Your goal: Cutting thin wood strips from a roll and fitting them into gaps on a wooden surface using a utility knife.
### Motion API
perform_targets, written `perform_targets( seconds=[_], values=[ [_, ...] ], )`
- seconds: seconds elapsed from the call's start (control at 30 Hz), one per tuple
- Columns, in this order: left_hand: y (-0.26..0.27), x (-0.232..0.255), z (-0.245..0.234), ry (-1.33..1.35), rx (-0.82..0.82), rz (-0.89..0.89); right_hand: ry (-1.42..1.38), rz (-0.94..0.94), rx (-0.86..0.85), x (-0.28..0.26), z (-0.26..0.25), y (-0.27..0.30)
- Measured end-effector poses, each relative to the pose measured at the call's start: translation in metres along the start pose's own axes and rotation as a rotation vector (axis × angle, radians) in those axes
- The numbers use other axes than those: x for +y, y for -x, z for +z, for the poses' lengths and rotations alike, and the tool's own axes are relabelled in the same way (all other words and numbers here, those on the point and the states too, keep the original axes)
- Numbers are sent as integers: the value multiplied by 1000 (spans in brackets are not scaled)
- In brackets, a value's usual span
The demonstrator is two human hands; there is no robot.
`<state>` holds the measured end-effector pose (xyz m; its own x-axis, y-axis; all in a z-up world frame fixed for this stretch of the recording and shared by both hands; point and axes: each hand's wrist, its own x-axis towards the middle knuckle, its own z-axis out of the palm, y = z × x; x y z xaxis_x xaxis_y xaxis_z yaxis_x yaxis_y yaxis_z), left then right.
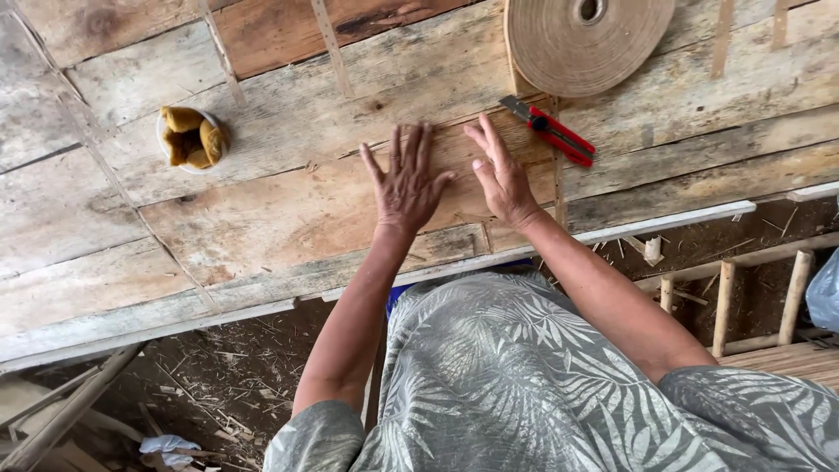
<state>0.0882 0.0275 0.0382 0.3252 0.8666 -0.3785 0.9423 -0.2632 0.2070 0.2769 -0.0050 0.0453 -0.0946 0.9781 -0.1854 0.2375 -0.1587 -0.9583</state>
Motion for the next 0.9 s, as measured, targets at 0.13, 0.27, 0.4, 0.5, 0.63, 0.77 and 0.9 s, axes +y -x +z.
perform_targets(
  seconds=[0.13, 0.27, 0.4, 0.5, 0.63, 0.77, 0.9],
  values=[
    [3, 13, -10, 14, -58, -47, -56, -15, 29, -2, -8, 0],
    [2, 19, 7, -10, -32, -92, 155, -162, -25, 34, -3, -1],
    [4, 6, 28, -46, 100, -23, 257, -314, 2, 48, 0, -1],
    [2, 22, -2, 12, -35, -90, 317, -354, -2, 51, -2, -2],
    [5, 30, 2, 43, -54, -121, 318, -335, -21, 55, -4, 7],
    [5, 30, 1, 61, -43, -136, 399, -356, -22, 63, -3, 11],
    [5, 28, 3, 75, -53, -114, 541, -324, -80, 59, -5, 13]
  ],
)
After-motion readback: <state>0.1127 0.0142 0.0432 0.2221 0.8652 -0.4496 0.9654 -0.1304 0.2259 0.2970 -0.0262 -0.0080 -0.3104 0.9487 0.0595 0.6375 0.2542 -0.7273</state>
